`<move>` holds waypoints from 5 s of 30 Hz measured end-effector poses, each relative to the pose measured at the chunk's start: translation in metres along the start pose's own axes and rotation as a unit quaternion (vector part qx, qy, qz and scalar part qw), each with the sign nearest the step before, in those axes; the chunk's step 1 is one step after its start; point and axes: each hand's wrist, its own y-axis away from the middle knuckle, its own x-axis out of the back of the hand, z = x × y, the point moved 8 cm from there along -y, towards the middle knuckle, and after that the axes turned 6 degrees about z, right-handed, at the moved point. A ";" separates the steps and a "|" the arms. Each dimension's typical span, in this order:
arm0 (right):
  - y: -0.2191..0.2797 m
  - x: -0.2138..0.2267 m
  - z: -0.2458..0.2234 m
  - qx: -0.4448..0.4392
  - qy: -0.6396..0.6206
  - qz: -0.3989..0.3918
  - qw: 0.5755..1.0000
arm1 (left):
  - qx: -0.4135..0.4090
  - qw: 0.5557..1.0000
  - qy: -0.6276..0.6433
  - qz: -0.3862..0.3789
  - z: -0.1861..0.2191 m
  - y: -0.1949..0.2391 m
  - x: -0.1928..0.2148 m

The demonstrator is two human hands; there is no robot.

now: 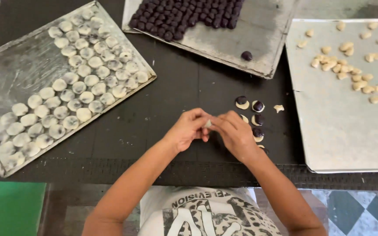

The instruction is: The person assembles small confections by hand, placing dark round centers onto light-colored dough pieces on a table. They then arrange the assembled items onto a metal tray and later handle additional light-colored dough pieces.

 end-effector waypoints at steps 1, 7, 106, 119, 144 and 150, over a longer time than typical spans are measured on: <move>0.005 -0.006 0.003 0.000 -0.001 0.000 1.000 | 0.000 1.000 0.000 0.001 0.005 0.001 0.002; 0.031 -0.054 0.032 -0.041 0.131 -0.087 0.987 | -0.309 0.774 -0.553 0.012 0.048 0.024 -0.009; 0.001 0.010 -0.005 0.073 0.069 -0.004 0.995 | -0.130 0.971 -0.197 0.040 0.050 0.054 -0.020; -0.007 -0.022 -0.063 0.023 -0.114 -0.024 0.993 | 0.012 0.993 0.121 0.008 -0.001 0.076 0.047; 0.032 -0.099 -0.031 -0.028 -0.019 -0.103 0.994 | -0.453 0.696 -0.520 0.199 0.036 0.149 0.057; 0.035 -0.083 -0.025 -0.032 0.059 -0.153 0.986 | -0.447 0.606 -0.611 0.245 0.045 0.157 0.048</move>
